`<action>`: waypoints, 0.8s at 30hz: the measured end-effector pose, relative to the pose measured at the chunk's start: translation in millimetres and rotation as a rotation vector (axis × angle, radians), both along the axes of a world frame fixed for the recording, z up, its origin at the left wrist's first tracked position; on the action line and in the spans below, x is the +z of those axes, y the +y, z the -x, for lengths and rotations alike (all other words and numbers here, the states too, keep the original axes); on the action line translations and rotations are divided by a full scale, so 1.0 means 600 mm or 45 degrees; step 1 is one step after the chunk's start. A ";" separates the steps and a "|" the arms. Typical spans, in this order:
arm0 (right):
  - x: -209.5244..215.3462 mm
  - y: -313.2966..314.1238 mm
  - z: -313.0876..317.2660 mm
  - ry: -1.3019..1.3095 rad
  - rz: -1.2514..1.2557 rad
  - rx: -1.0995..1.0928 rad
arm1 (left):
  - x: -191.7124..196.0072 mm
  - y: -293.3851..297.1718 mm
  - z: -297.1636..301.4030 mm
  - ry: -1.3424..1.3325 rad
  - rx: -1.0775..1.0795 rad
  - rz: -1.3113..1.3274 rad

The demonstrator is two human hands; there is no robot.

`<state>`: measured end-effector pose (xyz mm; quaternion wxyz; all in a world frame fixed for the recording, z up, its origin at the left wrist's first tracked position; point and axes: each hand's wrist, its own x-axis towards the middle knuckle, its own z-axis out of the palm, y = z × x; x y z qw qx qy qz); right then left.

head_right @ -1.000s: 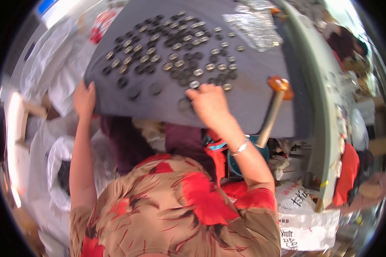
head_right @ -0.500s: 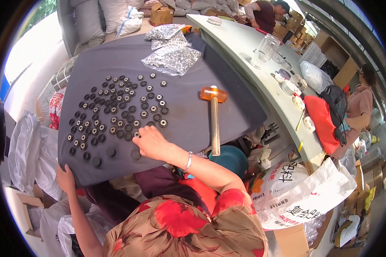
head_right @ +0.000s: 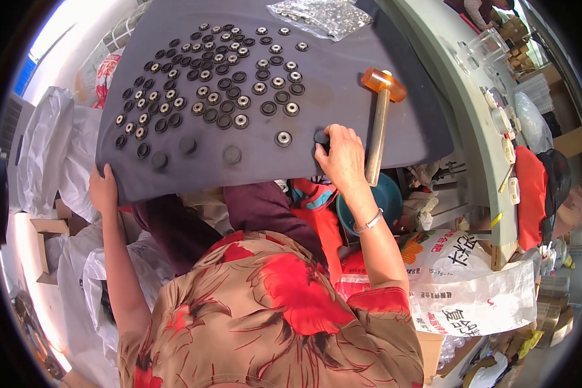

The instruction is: The person assembles small plastic rings with metal inserts by hand, using a mallet to tap the inserts into place on a padded workbench.

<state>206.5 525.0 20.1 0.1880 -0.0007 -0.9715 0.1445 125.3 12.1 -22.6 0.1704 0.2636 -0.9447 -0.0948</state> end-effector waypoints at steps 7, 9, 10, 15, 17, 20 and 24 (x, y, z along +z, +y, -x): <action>0.024 0.011 0.002 -0.167 0.019 0.181 | -0.007 -0.018 -0.002 -0.030 0.009 0.017; 0.032 0.000 0.007 -0.222 0.227 0.185 | -0.009 -0.014 -0.001 -0.018 0.016 0.029; 0.037 -0.011 0.011 -0.226 0.229 0.200 | -0.008 -0.011 -0.002 -0.001 0.012 0.041; 0.047 -0.071 0.034 -0.304 0.251 0.401 | -0.004 -0.008 -0.003 -0.045 0.038 0.022; 0.044 -0.079 0.044 -0.314 0.223 0.438 | -0.017 -0.022 -0.002 0.017 0.015 0.054; 0.044 -0.080 0.051 -0.346 0.193 0.435 | -0.005 -0.006 -0.002 -0.015 0.024 0.014; 0.054 -0.092 0.056 -0.378 0.120 0.419 | -0.005 -0.008 -0.003 0.040 0.018 0.034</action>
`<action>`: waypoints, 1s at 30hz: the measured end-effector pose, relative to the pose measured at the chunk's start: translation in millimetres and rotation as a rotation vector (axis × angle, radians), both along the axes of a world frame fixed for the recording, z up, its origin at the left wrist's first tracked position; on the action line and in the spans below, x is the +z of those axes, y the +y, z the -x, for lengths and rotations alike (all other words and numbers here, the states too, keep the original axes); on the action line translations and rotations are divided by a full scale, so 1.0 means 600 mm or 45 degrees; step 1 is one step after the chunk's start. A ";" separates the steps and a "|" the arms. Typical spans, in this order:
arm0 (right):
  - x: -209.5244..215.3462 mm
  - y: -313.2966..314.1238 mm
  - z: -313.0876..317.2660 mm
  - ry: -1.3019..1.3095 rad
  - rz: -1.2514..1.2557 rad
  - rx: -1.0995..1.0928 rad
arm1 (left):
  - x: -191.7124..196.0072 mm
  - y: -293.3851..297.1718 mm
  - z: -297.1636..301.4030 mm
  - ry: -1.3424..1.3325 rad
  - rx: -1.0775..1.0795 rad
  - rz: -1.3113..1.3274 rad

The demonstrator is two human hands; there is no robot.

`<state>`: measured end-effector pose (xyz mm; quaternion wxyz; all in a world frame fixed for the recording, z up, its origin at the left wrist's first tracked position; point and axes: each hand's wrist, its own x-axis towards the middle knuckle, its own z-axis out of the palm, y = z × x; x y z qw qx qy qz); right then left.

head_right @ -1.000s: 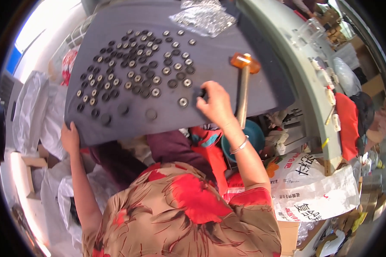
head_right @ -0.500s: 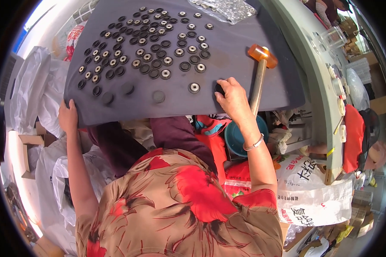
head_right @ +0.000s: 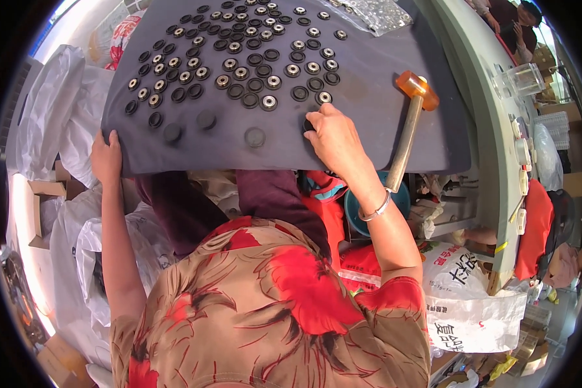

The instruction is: The person assembles small plastic rings with metal inserts by hand, using a mallet to tap the inserts into place on a padded workbench.

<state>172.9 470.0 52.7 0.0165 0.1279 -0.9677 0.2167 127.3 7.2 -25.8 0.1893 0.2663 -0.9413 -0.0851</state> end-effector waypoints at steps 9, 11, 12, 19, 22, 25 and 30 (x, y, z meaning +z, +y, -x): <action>0.011 0.002 0.002 0.082 -0.128 -0.033 | 0.007 0.008 -0.006 -0.014 0.015 0.008; 0.018 -0.024 0.020 0.420 -0.128 0.080 | 0.008 0.010 -0.006 0.025 0.000 0.008; 0.018 -0.041 0.029 0.419 -0.125 0.086 | 0.007 0.011 -0.007 0.024 0.006 0.011; -0.005 -0.146 0.102 0.298 -0.353 0.269 | 0.009 0.018 -0.007 0.018 0.012 0.013; -0.022 -0.158 0.113 0.326 -0.434 0.323 | 0.007 0.014 -0.009 0.033 0.026 0.005; -0.022 -0.165 0.110 0.309 -0.375 0.390 | 0.005 0.012 -0.008 0.055 0.018 0.004; -0.015 -0.173 0.112 0.241 -0.324 0.409 | 0.011 0.016 -0.007 0.028 0.036 -0.024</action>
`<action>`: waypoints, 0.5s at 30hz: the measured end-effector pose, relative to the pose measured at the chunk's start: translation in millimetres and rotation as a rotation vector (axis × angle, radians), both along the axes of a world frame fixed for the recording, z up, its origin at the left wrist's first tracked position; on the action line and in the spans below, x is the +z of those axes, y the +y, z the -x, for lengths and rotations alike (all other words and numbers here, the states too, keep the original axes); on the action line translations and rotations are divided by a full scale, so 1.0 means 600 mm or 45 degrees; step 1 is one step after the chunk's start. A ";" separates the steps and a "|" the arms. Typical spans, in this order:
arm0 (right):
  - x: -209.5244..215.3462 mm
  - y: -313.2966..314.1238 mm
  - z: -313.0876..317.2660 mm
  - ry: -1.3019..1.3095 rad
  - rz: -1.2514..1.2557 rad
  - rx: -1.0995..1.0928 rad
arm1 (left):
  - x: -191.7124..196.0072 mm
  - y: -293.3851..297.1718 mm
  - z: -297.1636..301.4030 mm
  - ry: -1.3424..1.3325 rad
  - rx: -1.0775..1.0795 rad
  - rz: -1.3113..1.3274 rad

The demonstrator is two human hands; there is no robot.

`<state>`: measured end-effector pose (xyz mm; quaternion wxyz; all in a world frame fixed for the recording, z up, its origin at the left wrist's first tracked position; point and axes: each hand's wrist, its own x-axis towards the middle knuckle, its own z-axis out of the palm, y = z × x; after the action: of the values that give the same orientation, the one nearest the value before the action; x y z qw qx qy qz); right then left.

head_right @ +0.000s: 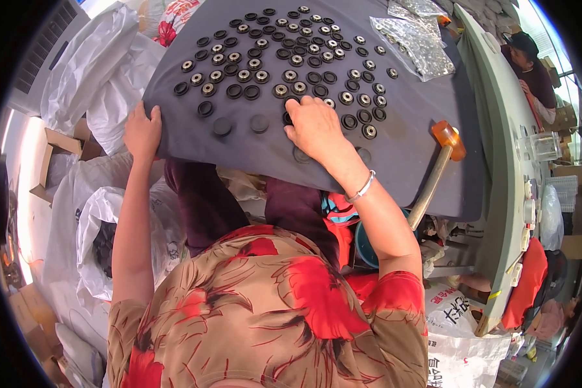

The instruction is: The person assembles small plastic rings with metal inserts by hand, using a mallet to tap the inserts into place on a padded workbench.

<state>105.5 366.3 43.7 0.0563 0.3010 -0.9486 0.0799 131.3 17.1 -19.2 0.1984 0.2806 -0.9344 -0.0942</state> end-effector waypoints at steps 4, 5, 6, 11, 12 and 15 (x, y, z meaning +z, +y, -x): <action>-0.005 -0.004 0.012 -0.097 0.028 0.012 | -0.002 -0.002 -0.001 0.021 -0.011 0.016; -0.007 -0.003 0.010 -0.096 0.029 0.014 | -0.003 -0.003 -0.002 0.021 -0.009 0.017; -0.009 -0.001 0.008 -0.081 0.124 0.016 | 0.001 0.002 -0.003 -0.004 0.003 0.017; -0.009 -0.003 -0.005 -0.278 0.562 0.042 | -0.002 0.000 -0.003 0.000 0.002 0.009; -0.015 -0.003 -0.005 -0.263 0.601 0.067 | -0.002 -0.001 -0.003 0.005 0.005 0.015; -0.017 0.004 -0.005 -0.177 0.532 0.081 | -0.002 0.000 -0.001 -0.002 0.007 0.020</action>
<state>108.3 369.0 33.3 0.0495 0.3065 -0.9030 0.2970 131.8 17.2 -20.3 0.2003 0.2816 -0.9344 -0.0860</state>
